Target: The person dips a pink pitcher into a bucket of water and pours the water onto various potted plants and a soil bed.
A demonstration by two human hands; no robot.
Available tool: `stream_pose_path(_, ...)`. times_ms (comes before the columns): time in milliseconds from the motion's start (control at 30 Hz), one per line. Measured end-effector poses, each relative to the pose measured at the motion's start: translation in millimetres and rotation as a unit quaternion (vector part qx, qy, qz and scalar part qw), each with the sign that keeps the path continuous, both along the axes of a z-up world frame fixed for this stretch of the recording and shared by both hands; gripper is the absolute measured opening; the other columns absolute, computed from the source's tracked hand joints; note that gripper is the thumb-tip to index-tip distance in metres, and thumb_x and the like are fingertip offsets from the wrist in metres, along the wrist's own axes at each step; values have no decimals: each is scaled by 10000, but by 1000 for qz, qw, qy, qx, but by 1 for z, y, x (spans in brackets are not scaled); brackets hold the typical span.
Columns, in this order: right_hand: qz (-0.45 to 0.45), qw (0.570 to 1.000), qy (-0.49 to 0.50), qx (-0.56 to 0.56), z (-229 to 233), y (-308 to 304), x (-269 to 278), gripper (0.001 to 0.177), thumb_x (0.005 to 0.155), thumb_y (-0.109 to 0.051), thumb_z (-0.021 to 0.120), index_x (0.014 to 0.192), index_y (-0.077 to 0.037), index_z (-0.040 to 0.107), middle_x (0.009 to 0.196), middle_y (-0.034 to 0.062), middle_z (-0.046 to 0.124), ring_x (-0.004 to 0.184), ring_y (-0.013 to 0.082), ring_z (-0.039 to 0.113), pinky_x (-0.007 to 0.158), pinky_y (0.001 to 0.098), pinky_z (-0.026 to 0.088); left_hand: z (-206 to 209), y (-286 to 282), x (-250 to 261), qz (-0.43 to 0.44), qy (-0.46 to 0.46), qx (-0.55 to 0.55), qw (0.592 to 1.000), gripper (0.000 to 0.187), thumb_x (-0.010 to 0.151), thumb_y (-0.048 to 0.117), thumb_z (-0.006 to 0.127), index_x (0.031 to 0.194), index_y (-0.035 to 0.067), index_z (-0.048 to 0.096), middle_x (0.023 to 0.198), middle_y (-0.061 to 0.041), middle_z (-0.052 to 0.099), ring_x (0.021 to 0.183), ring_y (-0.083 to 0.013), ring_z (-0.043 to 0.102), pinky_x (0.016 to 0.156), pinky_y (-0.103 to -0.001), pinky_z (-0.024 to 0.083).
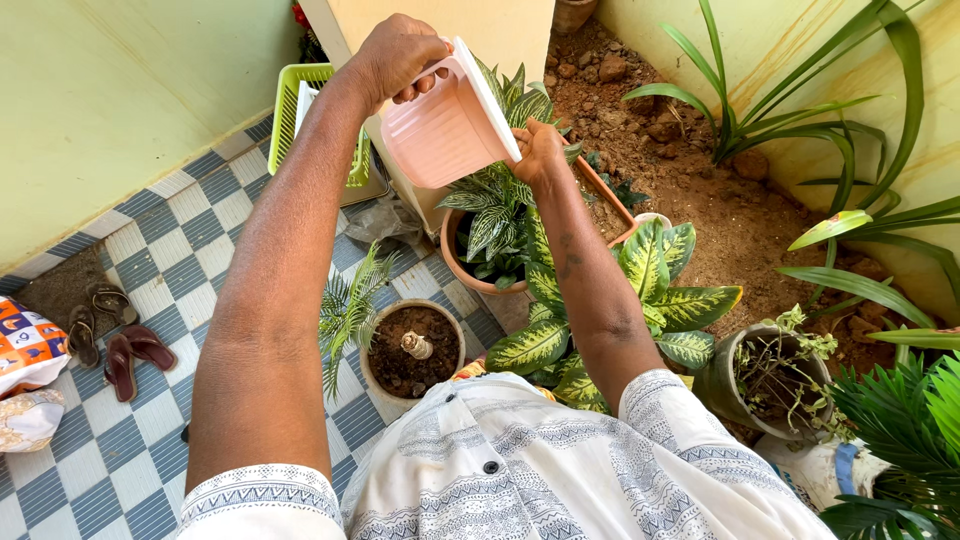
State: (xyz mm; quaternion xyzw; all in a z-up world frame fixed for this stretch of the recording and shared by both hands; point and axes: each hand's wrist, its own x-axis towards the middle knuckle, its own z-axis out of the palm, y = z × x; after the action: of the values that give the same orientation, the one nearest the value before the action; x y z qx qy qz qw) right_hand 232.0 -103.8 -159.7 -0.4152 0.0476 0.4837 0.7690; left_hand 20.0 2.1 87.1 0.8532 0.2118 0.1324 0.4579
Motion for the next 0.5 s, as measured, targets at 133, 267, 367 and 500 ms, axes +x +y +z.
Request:
stream_pose_path(133, -8, 999, 22, 25, -3, 0, 5, 559, 1087, -332, 323, 1295, 161, 485, 1186, 353, 645, 1102, 363, 675, 960, 478, 585, -1, -1, 6, -17, -20, -16, 1000, 258, 941, 250, 643, 799, 37, 676, 650, -26, 635, 468, -37, 509, 369, -269, 369)
stream_pose_path(267, -12, 999, 19, 28, 3, -3, 5, 573, 1090, -329, 306, 1283, 180, 487, 1162, 386, 640, 1085, 365, 695, 922, 446, 621, 3, -7, 12, -3, 0, -3, 1000, 263, 943, 264, 636, 797, 50, 677, 626, -31, 600, 445, -50, 469, 365, -277, 339)
stream_pose_path(367, -8, 1000, 13, 27, 9, -6, 1, 598, 1089, -337, 289, 1296, 196, 460, 1185, 391, 630, 1068, 351, 711, 909, 428, 628, 6, -11, 14, -6, -4, -2, 1000, 242, 936, 259, 632, 819, 58, 700, 639, -1, 626, 450, -36, 481, 368, -269, 348)
stream_pose_path(500, -3, 998, 22, 54, 7, -4, 4, 610, 1094, -321, 282, 1365, 211, 409, 1262, 385, 585, 1095, 361, 703, 959, 429, 622, 8, -15, 19, 5, 9, 2, 1000, 242, 935, 262, 629, 839, 58, 717, 592, -5, 571, 420, -58, 414, 373, -277, 316)
